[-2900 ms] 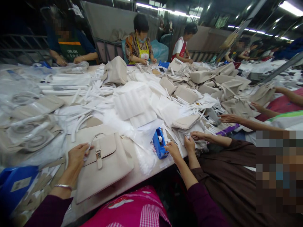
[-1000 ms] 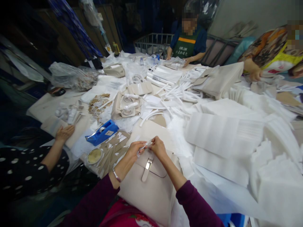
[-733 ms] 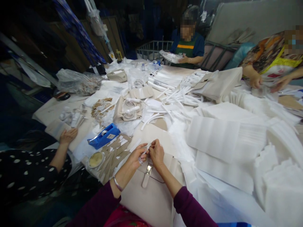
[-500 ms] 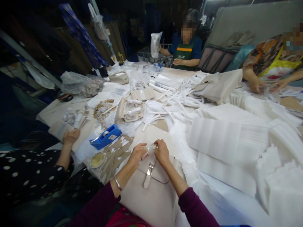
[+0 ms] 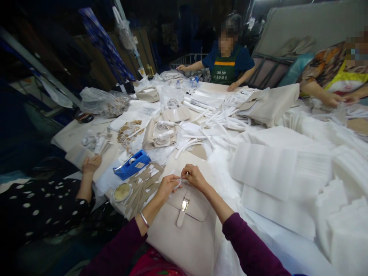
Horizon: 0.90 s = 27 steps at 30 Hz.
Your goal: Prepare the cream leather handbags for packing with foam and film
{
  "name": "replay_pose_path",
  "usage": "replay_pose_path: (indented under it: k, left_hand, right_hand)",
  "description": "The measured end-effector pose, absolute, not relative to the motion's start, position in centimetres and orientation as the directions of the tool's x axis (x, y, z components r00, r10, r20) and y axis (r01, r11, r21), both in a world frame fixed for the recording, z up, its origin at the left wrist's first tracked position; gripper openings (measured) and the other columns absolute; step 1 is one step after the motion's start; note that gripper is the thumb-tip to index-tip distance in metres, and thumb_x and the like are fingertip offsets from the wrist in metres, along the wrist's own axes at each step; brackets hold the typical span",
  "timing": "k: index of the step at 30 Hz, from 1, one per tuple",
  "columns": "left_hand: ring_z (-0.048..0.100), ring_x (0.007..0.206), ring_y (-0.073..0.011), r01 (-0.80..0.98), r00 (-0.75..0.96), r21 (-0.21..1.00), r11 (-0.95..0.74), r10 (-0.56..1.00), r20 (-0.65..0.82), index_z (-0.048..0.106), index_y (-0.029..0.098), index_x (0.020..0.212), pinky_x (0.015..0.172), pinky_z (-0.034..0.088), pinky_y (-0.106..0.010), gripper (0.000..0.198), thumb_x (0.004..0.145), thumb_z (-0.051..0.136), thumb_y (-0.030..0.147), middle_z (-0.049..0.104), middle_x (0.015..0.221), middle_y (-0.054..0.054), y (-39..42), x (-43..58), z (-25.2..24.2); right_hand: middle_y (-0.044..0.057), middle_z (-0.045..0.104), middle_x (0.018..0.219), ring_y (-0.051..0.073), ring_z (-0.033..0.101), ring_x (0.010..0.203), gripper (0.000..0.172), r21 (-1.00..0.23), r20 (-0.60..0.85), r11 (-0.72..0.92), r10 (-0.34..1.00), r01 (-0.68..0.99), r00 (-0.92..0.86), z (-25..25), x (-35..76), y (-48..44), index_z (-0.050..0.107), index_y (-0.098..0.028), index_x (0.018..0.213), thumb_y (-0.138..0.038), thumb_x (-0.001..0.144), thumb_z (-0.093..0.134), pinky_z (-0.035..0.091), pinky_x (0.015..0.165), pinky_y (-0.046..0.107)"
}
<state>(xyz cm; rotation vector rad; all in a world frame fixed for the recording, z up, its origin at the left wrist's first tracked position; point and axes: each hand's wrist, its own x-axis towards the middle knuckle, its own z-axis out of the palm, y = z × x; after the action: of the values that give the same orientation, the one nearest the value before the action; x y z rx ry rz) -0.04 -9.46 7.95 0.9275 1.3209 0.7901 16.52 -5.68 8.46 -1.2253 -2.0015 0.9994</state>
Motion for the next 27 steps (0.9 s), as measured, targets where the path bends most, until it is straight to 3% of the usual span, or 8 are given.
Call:
replay_pose_path:
  k: [9,11,14,16,18,21,23,27]
  left_hand:
    - [0.039,0.042,-0.003,-0.232,0.282,0.797,0.557,0.823,-0.493,0.061,0.009,0.068,0.043,0.024,-0.02,0.016,0.057,0.067,0.019,0.06,0.062,-0.002,-8.8,0.1,9.7]
    - [0.039,0.041,-0.0035,-0.17,0.219,0.843,0.511,0.854,-0.473,0.062,0.01,0.074,0.042,0.024,-0.019,0.017,0.06,0.065,0.021,0.061,0.061,-0.003,-8.8,0.1,9.6]
    - [0.04,0.039,-0.0048,-0.019,0.13,0.902,0.432,0.895,-0.426,0.06,0.011,0.08,0.04,0.025,-0.019,0.019,0.065,0.06,0.023,0.063,0.06,-0.002,-8.8,0.2,9.1]
    - [0.04,0.038,-0.0054,0.07,0.119,0.919,0.389,0.911,-0.395,0.059,0.013,0.082,0.039,0.028,-0.019,0.018,0.068,0.058,0.024,0.063,0.059,-0.001,-8.8,0.4,8.7]
    - [0.039,0.037,-0.0055,0.147,0.128,0.932,0.333,0.927,-0.351,0.058,0.014,0.083,0.039,0.029,-0.019,0.017,0.07,0.057,0.025,0.061,0.058,0.001,-9.0,0.6,8.3]
    - [0.04,0.036,-0.006,0.244,0.13,0.939,0.243,0.951,-0.28,0.058,0.016,0.084,0.039,0.029,-0.018,0.015,0.072,0.056,0.026,0.053,0.049,0.006,-9.5,0.8,7.9]
    - [0.04,0.035,-0.0064,0.22,0.103,0.94,0.262,0.952,-0.289,0.057,0.017,0.091,0.038,0.028,-0.017,0.021,0.073,0.057,0.026,0.048,0.046,0.008,-9.8,0.9,7.9]
    - [0.04,0.035,-0.0053,-0.042,0.07,0.904,0.426,0.904,-0.423,0.049,0.018,0.109,0.039,0.027,-0.018,0.047,0.067,0.067,0.029,0.053,0.054,0.009,-9.9,1.0,8.2]
  right_hand:
    - [0.006,0.058,0.088,0.02,0.043,0.086,0.018,-0.379,0.231,0.615,0.787,0.692,-0.573,8.0,17.7,-8.9,0.065,-0.021,0.083,-0.011,0.085,0.05,0.027,0.076,0.034]
    - [0.008,0.058,0.094,0.021,0.044,0.088,0.023,-0.397,0.222,0.55,0.834,0.735,-0.505,7.9,18.2,-9.8,0.066,-0.021,0.088,-0.008,0.083,0.048,0.029,0.076,0.035]
    - [0.008,0.059,0.089,0.021,0.05,0.085,0.024,-0.657,0.141,0.237,0.971,0.715,-0.193,8.1,18.3,-11.6,0.067,-0.02,0.091,-0.01,0.081,0.047,0.035,0.074,0.033]
    - [0.004,0.058,0.073,0.018,0.052,0.07,0.021,-0.876,-0.086,-0.071,0.996,0.477,-0.011,8.4,17.5,-12.5,0.066,-0.019,0.091,-0.016,0.082,0.047,0.037,0.063,0.029]
    - [-0.001,0.051,0.057,0.012,0.042,0.048,0.017,-0.922,-0.384,-0.381,0.922,0.063,-0.048,8.8,16.3,-12.9,0.063,-0.017,0.088,-0.021,0.082,0.047,0.031,0.046,0.023]
    - [-0.007,0.04,0.049,0.005,0.018,0.036,0.006,-0.619,-0.55,-0.654,0.757,-0.436,-0.354,9.2,14.6,-12.5,0.054,-0.016,0.076,-0.021,0.079,0.052,0.012,0.035,0.018]
    - [-0.009,0.032,0.047,0.003,0.011,0.036,0.014,-0.479,-0.527,-0.69,0.72,-0.543,-0.451,9.2,13.9,-11.8,0.046,-0.017,0.068,-0.02,0.079,0.053,0.009,0.033,0.016]
    - [-0.011,0.021,0.045,0.004,0.004,0.036,0.024,-0.43,-0.492,-0.673,0.734,-0.602,-0.469,9.1,13.2,-10.9,0.041,-0.018,0.064,-0.02,0.088,0.044,0.01,0.03,0.014]
